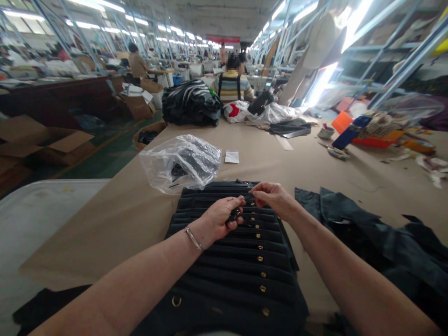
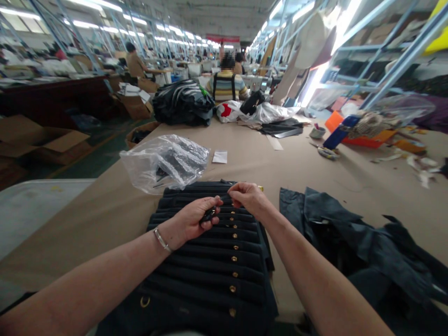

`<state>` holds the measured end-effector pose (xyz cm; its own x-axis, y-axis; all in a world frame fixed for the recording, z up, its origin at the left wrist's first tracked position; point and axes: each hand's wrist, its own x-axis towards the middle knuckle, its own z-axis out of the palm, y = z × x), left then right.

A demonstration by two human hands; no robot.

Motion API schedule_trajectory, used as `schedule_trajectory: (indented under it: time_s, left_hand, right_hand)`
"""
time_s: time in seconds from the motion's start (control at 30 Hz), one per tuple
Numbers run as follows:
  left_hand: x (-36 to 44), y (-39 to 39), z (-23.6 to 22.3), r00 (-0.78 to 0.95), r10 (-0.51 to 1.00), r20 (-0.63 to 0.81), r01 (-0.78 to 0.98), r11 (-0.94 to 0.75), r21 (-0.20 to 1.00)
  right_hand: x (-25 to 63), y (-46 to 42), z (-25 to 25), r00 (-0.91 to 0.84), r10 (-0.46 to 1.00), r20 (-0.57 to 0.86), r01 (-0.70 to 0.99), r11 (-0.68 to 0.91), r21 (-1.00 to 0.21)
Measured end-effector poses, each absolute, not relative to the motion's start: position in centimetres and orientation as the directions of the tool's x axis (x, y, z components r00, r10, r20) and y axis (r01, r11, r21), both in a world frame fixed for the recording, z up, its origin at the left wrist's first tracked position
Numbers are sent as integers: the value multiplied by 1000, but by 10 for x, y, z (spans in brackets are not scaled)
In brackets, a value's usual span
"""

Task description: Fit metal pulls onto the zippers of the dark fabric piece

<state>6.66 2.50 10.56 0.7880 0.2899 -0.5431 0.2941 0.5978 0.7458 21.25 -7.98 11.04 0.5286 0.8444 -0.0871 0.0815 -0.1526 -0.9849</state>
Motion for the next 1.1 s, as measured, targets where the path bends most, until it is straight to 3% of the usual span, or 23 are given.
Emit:
schedule_trajectory:
  time_s: [0.23, 0.37, 0.67, 0.87, 1.1]
  left_hand:
    - [101, 48, 114, 815, 331, -475, 376, 323, 869]
    - [130, 66, 116, 794, 405, -453, 459, 90, 884]
    - [179, 83, 107, 715, 530, -456, 674, -348, 652]
    - [184, 82, 107, 696, 539, -473, 713, -444, 543]
    - [182, 80, 110, 696, 524, -491, 718, -480, 504]
  right_hand:
    - [239, -59, 102, 502, 852, -151, 54, -205, -977]
    - [257, -45, 96, 550, 820, -158, 259, -347, -901]
    - [279, -25, 76, 612, 790, -38, 604, -499, -621]
    - [285, -23, 66, 605, 795, -51, 665, -540, -516]
    - [288, -27, 65, 564, 822, -83, 684, -521, -512]
